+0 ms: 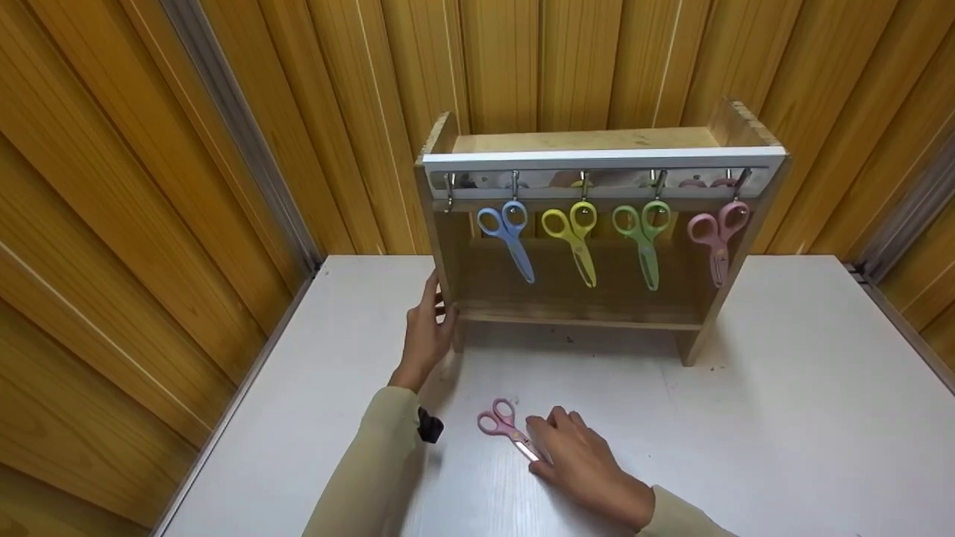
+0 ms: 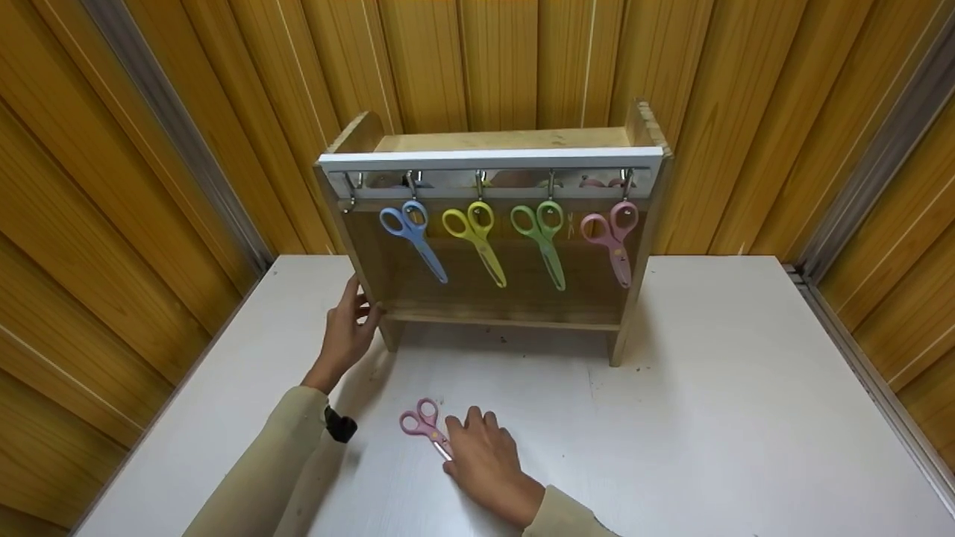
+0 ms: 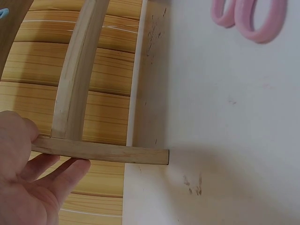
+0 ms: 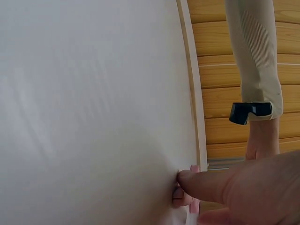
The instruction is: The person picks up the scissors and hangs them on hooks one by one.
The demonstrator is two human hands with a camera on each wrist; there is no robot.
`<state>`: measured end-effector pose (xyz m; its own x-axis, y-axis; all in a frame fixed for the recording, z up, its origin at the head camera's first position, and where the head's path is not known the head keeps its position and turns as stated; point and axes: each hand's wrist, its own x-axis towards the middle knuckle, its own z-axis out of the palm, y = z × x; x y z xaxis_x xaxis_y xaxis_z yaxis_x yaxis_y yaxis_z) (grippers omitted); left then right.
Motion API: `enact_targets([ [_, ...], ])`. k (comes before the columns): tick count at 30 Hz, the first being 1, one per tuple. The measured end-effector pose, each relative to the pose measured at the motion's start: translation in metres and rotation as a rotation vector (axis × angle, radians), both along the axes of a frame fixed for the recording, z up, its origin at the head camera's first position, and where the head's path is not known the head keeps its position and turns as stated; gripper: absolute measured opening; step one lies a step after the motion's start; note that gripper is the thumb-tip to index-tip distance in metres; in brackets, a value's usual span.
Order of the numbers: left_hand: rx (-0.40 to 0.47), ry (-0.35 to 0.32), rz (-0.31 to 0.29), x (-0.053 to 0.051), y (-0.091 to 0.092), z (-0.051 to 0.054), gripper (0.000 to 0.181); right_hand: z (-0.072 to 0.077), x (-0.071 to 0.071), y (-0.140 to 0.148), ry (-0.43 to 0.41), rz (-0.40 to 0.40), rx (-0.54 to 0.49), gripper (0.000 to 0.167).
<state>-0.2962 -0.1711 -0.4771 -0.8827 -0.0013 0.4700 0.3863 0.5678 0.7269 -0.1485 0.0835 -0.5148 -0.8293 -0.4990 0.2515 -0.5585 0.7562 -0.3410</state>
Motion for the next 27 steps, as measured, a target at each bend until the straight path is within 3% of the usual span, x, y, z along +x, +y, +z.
enact_targets([
  [7,-0.005,0.033,-0.001,-0.001,0.0,0.0,0.068,-0.002,-0.011,0.008,0.024,-0.045,-0.021,0.016],
  [14,-0.03,0.047,0.009,-0.001,0.0,-0.002,0.069,-0.006,-0.018,0.008,0.066,-0.067,-0.039,0.013],
  [27,-0.018,0.029,0.009,-0.001,0.001,-0.001,0.068,-0.008,-0.02,0.008,0.056,-0.072,-0.045,0.014],
])
